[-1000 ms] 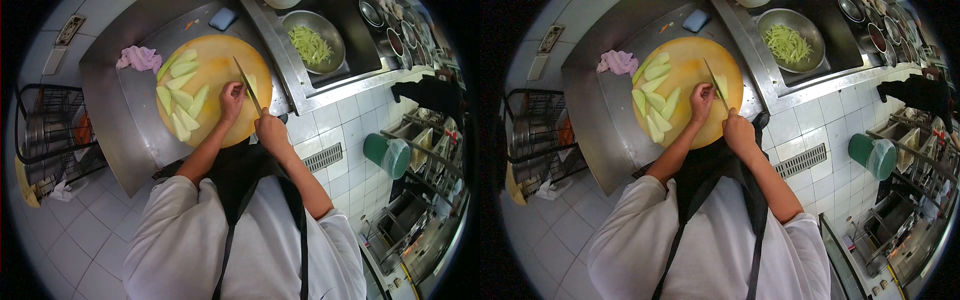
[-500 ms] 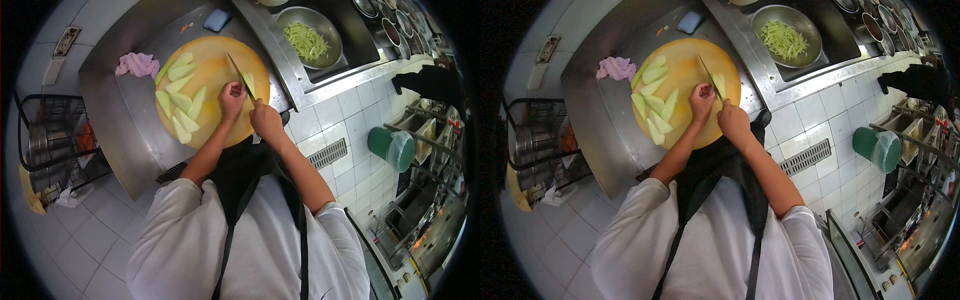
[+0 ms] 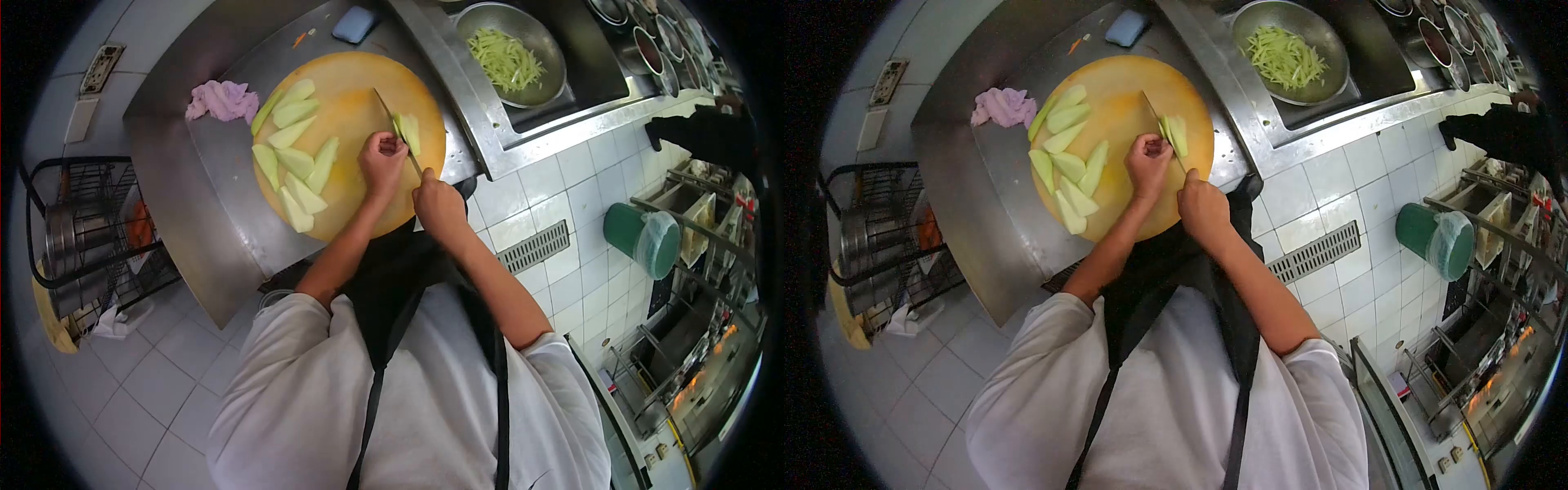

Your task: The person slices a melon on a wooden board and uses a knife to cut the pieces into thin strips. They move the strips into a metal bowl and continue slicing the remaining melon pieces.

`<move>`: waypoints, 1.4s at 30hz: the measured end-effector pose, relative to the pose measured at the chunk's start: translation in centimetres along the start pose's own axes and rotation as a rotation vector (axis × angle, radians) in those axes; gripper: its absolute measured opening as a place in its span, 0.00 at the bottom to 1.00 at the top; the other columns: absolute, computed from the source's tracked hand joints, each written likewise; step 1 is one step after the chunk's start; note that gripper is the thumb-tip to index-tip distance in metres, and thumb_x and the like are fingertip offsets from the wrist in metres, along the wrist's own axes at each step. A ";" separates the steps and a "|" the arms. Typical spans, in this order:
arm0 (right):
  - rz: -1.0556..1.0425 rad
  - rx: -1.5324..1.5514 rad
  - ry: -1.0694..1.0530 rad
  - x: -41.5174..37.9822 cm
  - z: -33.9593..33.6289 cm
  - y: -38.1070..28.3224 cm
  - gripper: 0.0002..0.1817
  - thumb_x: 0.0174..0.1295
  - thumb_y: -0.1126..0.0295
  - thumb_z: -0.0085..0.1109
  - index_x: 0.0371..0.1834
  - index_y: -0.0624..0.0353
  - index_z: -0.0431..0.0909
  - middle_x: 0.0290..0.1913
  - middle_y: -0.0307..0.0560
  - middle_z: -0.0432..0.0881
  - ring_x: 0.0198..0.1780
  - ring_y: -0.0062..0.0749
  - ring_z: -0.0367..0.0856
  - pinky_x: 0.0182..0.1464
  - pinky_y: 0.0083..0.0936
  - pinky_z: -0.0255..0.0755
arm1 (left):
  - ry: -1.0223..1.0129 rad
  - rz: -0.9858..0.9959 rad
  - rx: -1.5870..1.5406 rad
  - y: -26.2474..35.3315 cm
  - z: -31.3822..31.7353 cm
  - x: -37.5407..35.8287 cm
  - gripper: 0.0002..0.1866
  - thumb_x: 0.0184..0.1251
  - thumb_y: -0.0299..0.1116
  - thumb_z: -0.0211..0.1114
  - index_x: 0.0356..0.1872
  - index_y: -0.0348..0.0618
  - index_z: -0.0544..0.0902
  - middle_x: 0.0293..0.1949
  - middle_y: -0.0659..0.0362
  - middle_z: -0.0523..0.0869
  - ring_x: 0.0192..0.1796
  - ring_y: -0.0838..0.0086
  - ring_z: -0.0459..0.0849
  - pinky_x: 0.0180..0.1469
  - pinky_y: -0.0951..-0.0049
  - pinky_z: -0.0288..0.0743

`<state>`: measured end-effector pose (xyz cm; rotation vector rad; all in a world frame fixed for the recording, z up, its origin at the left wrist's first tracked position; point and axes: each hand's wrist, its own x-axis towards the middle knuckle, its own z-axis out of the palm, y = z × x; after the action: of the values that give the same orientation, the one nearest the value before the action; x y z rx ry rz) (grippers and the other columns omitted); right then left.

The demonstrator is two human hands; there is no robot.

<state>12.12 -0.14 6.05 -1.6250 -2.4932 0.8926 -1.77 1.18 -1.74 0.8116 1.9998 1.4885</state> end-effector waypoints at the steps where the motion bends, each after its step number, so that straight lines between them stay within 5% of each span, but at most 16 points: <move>1: 0.015 -0.008 -0.002 0.4 0.7 0.3 0.10 0.66 0.67 0.56 0.40 0.65 0.73 0.26 0.65 0.85 0.30 0.61 0.87 0.34 0.52 0.82 | 0.008 -0.008 0.017 0.0 0.0 0.0 0.07 0.59 0.24 0.74 0.36 0.36 0.85 0.30 0.58 0.88 0.31 0.74 0.87 0.37 0.72 0.81; 16: 0.017 0.146 0.018 -0.8 0.3 2.5 0.12 0.68 0.65 0.57 0.39 0.64 0.71 0.25 0.67 0.83 0.29 0.65 0.85 0.35 0.57 0.79 | -0.013 -0.064 0.042 -0.2 0.0 1.0 0.10 0.66 0.26 0.69 0.45 0.34 0.84 0.34 0.56 0.89 0.35 0.76 0.87 0.41 0.73 0.83; 28: 0.066 0.162 0.029 -6.0 -0.4 7.7 0.11 0.69 0.66 0.55 0.41 0.65 0.73 0.27 0.70 0.83 0.32 0.69 0.84 0.37 0.61 0.77 | -0.046 0.253 0.521 1.4 0.6 1.7 0.25 0.56 0.41 0.81 0.50 0.38 0.84 0.39 0.52 0.84 0.42 0.59 0.87 0.48 0.62 0.81; 34: 0.040 0.471 -0.026 -5.8 0.7 7.9 0.11 0.70 0.67 0.55 0.41 0.66 0.73 0.28 0.70 0.83 0.35 0.70 0.84 0.40 0.61 0.77 | -0.170 -0.079 0.340 0.9 0.5 3.2 0.25 0.55 0.40 0.81 0.50 0.38 0.84 0.32 0.53 0.88 0.38 0.59 0.89 0.44 0.59 0.81; 42: 0.020 0.148 0.075 -6.1 -2.4 6.0 0.10 0.70 0.67 0.55 0.38 0.65 0.72 0.25 0.69 0.82 0.30 0.68 0.84 0.35 0.59 0.77 | -0.113 0.009 0.361 0.8 0.5 3.1 0.22 0.55 0.38 0.81 0.49 0.43 0.86 0.34 0.54 0.87 0.39 0.59 0.88 0.43 0.58 0.80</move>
<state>20.69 -2.49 6.85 -1.6080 -2.3063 0.9743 -3.45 3.96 -1.24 1.0252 2.2103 1.0715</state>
